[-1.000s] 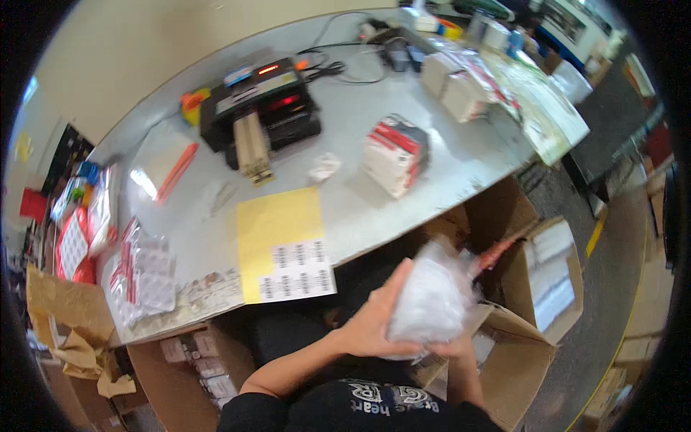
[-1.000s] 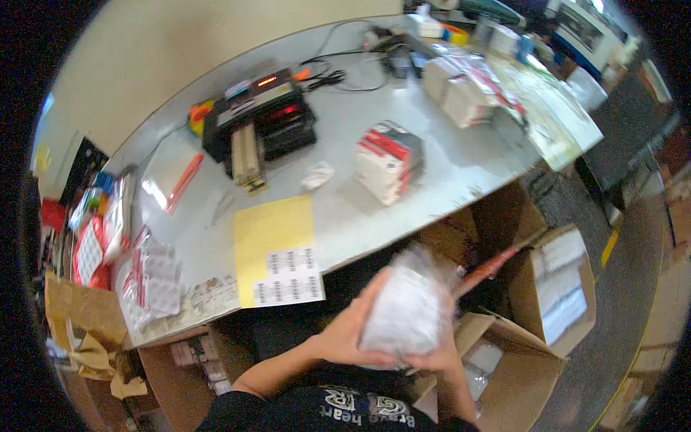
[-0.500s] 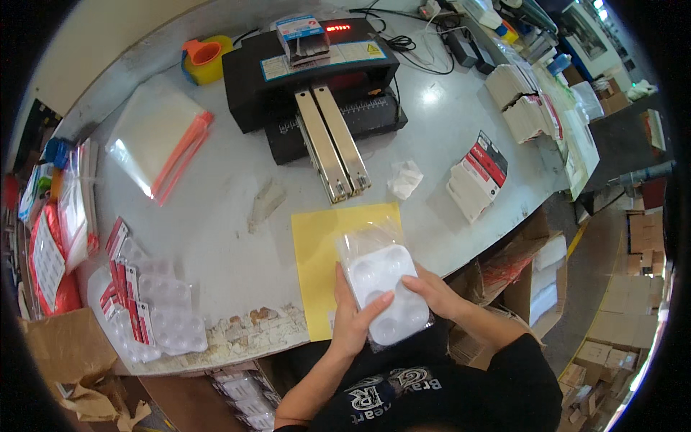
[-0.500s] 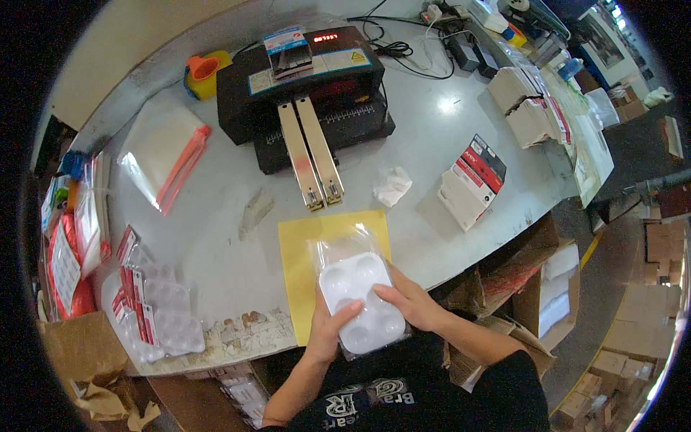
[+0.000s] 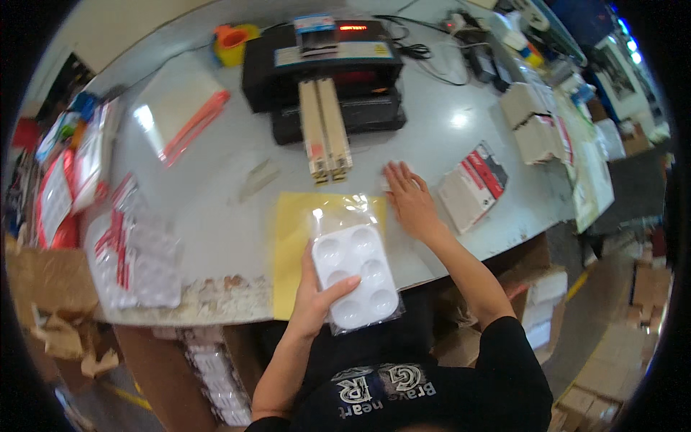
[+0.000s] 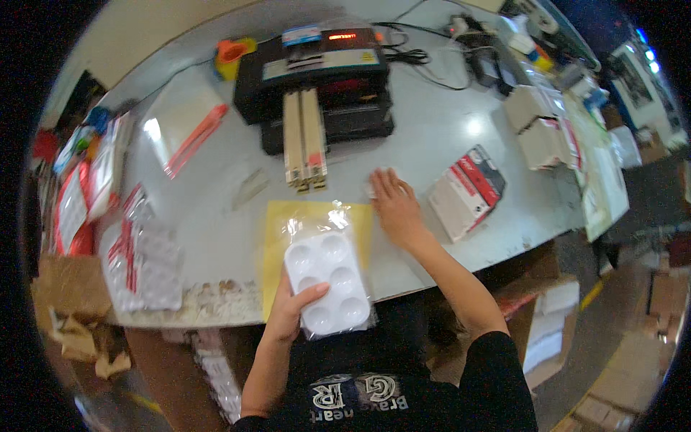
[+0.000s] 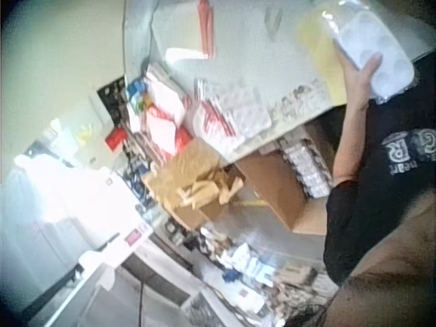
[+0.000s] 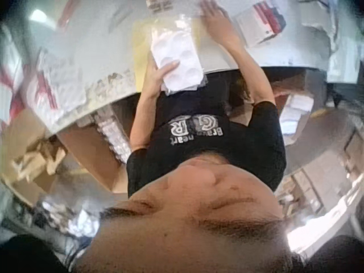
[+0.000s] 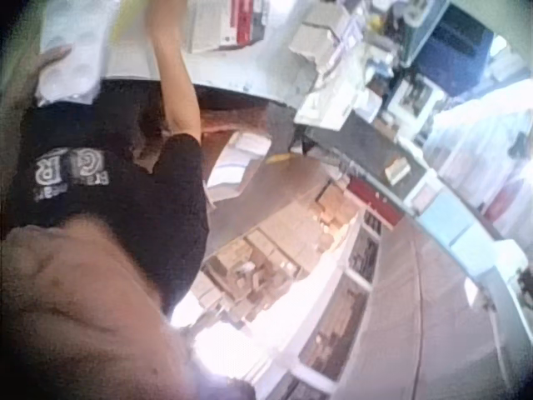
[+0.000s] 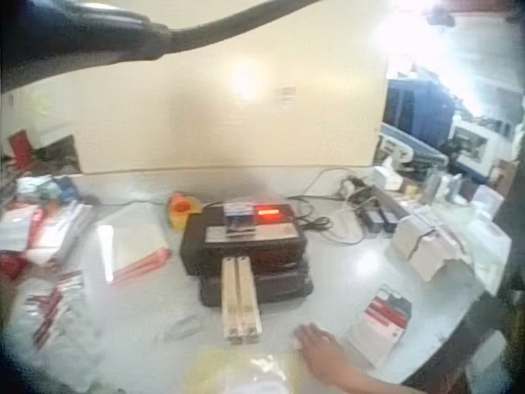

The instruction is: The person repeatedly places white plastic mixing palettes into clear plastic bags, inserts red Artix header cards, and seals each unit using a heat-sealing machine. The person stacks the finished packages and places them into a cardboard box.

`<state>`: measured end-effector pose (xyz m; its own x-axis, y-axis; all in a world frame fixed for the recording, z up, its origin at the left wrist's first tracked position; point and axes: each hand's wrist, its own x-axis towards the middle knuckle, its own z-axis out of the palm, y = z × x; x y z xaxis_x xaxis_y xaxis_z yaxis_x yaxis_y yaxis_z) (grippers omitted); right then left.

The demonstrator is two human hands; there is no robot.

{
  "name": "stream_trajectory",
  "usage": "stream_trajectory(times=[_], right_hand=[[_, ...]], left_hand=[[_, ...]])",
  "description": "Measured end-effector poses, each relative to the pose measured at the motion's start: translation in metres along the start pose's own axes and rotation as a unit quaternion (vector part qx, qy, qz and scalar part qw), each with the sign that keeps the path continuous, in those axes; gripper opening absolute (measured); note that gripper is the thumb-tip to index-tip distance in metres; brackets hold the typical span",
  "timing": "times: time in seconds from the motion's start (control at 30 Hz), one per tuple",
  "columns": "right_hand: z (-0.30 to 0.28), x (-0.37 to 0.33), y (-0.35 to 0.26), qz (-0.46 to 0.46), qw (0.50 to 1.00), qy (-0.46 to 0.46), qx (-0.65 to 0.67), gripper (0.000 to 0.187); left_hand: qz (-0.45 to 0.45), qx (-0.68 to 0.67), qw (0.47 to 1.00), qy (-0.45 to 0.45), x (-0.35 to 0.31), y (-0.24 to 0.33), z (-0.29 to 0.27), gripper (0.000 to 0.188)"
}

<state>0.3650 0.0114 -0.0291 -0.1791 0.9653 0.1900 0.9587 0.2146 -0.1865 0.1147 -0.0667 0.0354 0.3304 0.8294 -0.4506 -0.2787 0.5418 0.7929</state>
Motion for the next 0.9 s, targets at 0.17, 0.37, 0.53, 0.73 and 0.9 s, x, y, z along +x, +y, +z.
stream_trajectory(times=[0.17,0.37,0.53,0.73,0.9], right_hand=[[0.048,-0.002,0.01,-0.013,0.995,0.094,-0.033,0.043],[0.01,0.007,0.017,0.048,0.984,0.079,0.155,0.035],[-0.014,0.019,0.03,0.128,0.949,0.278,0.076,0.017],[-0.012,0.044,0.024,0.172,0.96,0.199,0.095,0.01],[-0.01,0.061,0.01,0.121,0.964,0.183,0.151,0.013]], left_hand=[[0.092,0.121,0.987,0.053,-0.011,0.016,-0.007,0.09],[0.175,0.228,0.949,0.128,-0.009,0.033,-0.023,0.073],[0.233,0.225,0.932,0.165,0.0,0.037,-0.034,0.056],[0.245,0.293,0.914,0.137,0.01,0.041,-0.032,0.049],[0.237,0.304,0.91,0.149,0.012,0.041,-0.031,0.035]])
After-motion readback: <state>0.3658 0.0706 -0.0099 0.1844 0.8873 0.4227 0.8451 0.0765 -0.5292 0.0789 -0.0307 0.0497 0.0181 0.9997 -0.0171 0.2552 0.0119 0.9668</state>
